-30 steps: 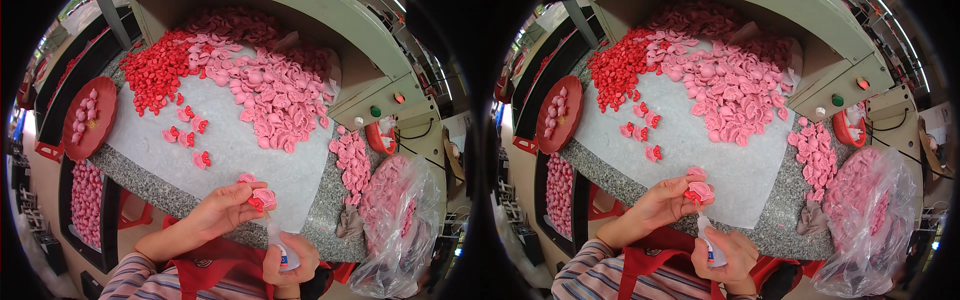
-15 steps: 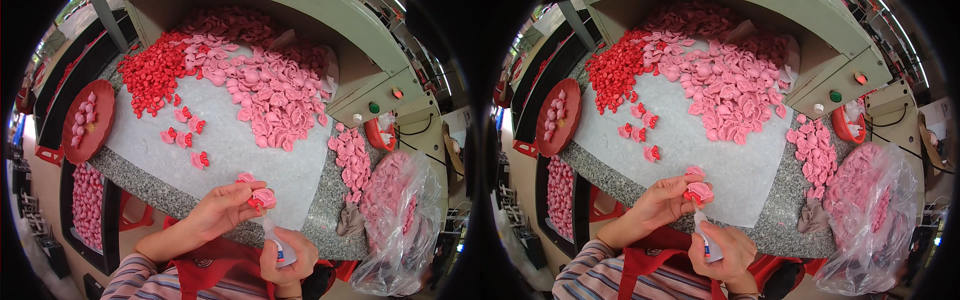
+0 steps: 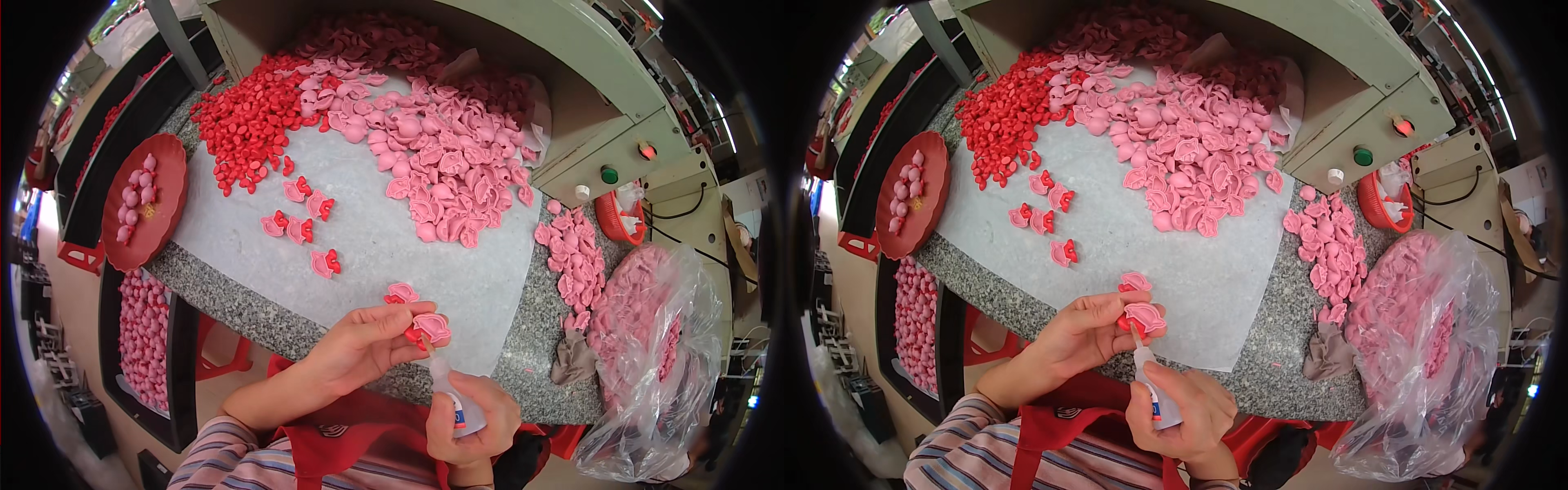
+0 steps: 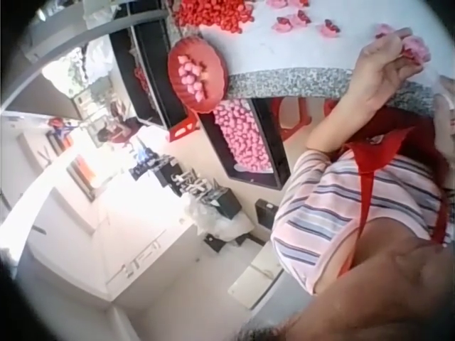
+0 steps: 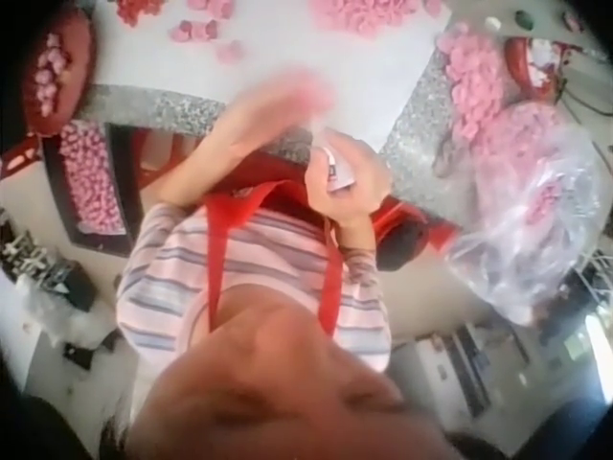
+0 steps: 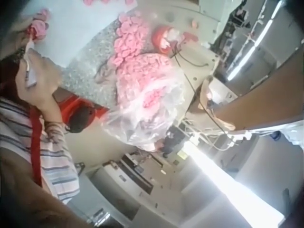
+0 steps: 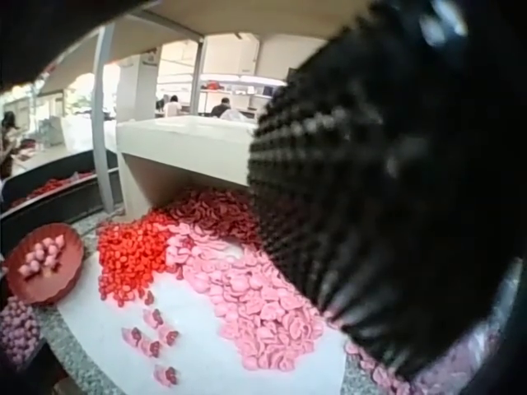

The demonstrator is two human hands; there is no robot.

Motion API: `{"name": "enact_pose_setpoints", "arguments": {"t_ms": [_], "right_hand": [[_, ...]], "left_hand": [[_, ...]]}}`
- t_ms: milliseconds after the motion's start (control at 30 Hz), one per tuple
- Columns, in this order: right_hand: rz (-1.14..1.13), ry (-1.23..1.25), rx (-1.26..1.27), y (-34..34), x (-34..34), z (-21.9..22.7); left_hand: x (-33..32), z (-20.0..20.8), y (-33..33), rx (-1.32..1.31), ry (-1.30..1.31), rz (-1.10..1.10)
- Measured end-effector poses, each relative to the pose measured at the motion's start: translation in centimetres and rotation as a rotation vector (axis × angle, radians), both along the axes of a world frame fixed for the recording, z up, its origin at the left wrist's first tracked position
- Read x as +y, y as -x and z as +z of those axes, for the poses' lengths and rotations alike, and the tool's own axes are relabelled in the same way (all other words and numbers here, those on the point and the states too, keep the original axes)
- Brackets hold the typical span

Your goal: Assembling small decorative toy components by attaching red parts to pink parts at a factory workbench.

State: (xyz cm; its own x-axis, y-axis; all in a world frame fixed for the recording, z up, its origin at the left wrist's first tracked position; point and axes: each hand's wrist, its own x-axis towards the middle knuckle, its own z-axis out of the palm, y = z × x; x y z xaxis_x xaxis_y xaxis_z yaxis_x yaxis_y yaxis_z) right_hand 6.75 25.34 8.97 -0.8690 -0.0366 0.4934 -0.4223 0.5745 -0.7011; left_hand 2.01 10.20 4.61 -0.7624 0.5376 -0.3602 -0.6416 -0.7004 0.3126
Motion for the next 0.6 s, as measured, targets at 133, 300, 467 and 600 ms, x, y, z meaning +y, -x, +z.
{"name": "enact_pose_setpoints", "arguments": {"t_ms": [133, 300, 467, 600], "right_hand": [[-0.004, -0.027, 0.039, -0.07, 0.08, 0.00], [0.012, -0.020, 0.039, 0.18, 0.01, -0.06], [0.032, -0.006, 0.062, 0.22, 0.23, -0.10], [0.024, 0.015, 0.143, 0.91, 0.19, -0.51]], "left_hand": [[0.04, 0.08, -0.08, -0.011, 0.005, -0.002], [0.02, -0.02, -0.15, -0.012, 0.006, -0.008], [-0.02, -0.22, -0.19, -0.002, 0.015, -0.008], [0.01, -0.28, -0.24, 0.006, 0.028, -0.020]]}}
